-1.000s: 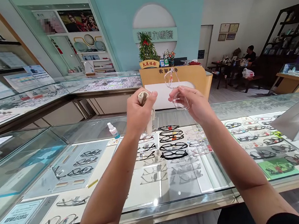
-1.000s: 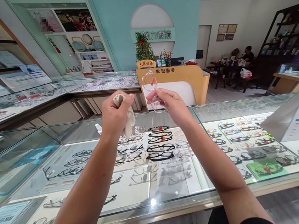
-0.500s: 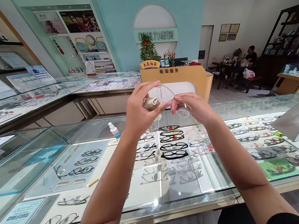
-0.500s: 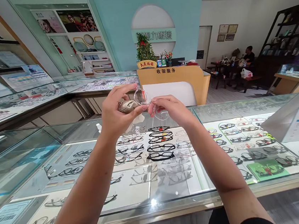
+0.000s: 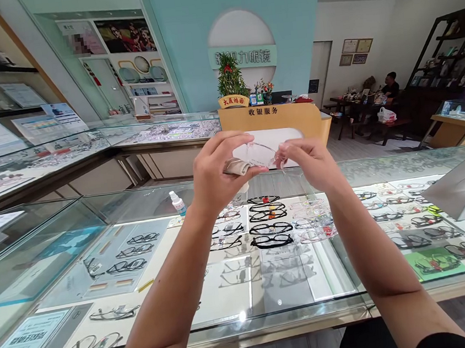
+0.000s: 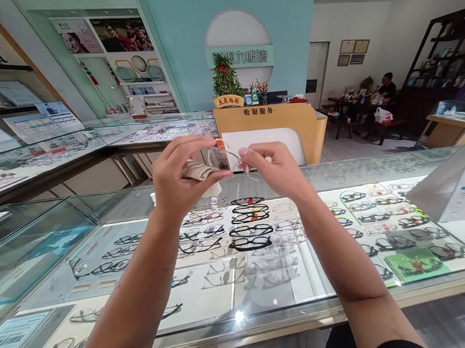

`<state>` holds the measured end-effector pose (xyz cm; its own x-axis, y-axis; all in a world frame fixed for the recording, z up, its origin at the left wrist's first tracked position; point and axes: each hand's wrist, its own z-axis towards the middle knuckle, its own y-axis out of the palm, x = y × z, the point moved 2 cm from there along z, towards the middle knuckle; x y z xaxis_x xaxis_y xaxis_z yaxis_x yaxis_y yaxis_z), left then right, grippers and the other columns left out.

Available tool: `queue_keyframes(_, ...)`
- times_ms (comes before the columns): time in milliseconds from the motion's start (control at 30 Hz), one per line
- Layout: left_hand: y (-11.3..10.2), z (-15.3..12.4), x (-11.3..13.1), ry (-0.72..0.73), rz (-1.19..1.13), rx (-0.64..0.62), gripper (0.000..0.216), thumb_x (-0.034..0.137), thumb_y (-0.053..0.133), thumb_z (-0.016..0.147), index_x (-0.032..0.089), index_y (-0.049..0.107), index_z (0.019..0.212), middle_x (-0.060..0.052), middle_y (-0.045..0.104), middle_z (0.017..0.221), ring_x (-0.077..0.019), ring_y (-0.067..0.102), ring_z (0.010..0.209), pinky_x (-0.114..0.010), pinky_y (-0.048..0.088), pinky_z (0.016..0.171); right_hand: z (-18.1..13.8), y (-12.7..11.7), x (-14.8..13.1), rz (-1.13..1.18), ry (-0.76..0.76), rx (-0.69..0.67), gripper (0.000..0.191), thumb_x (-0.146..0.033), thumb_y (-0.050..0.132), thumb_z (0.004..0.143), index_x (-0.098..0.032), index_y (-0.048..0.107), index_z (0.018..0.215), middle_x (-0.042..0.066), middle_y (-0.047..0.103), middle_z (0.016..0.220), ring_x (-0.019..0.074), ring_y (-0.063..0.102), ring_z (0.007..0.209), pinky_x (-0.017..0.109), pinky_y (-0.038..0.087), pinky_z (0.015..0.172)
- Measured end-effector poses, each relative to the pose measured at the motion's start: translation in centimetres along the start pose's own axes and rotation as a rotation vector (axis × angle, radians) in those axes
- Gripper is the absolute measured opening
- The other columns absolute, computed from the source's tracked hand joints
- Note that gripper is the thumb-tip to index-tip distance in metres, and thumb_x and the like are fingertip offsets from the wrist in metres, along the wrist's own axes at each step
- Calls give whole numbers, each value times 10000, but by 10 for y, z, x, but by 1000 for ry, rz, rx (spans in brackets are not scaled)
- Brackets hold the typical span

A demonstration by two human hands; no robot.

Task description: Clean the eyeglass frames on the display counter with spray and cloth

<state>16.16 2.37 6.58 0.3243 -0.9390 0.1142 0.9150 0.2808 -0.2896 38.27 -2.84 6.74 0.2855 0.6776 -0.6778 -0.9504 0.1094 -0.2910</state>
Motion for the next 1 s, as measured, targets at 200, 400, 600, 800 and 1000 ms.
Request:
queue_keyframes(200, -8, -5, -5, -104, 38, 310, 621, 682, 963, 749, 308, 772, 1206, -90, 773, 1233, -284, 705, 1042, -429, 596, 876, -3, -9, -1, -330, -320, 293, 474, -565, 785, 947, -341, 677, 1350, 86, 733, 1389, 316, 679, 1274, 525, 529, 1144)
queue_keyframes(400, -9, -6, -5, -156, 35, 366, 633, 722, 937, 758, 302, 767, 1201, -77, 755, 1195, -271, 698, 1043, -405, 583, 869, -1, -3, 3, -448, -339, 341, 514, -575, 793, 965, -359, 648, 1409, 97, 739, 1376, 342, 701, 1236, 554, 564, 1117)
queue_keyframes(600, -2, -6, -3, -216, -17, 337, 615, 717, 934, 768, 299, 764, 1186, -65, 733, 1163, -261, 712, 1018, -407, 589, 858, -2, -2, 3, -413, -299, 364, 470, -574, 796, 975, -376, 677, 1384, 71, 769, 1330, 311, 730, 1163, 524, 575, 1093)
queue_keyframes(800, -1, -8, -10, -261, -60, 320, 659, 694, 940, 782, 312, 768, 1291, -78, 757, 1231, -256, 702, 1022, -407, 587, 856, 0, -5, 4, -360, -211, 339, 404, -556, 798, 975, -373, 710, 1325, 58, 783, 1287, 283, 739, 1115, 484, 589, 1034)
queue_keyframes(1000, 5, -11, -11, -302, -100, 343, 557, 651, 929, 827, 310, 792, 1246, -79, 788, 1215, -213, 669, 897, -400, 577, 807, 1, -8, 6, -328, -140, 351, 458, -552, 812, 963, -361, 715, 1368, 70, 794, 1305, 282, 750, 1129, 473, 607, 982)
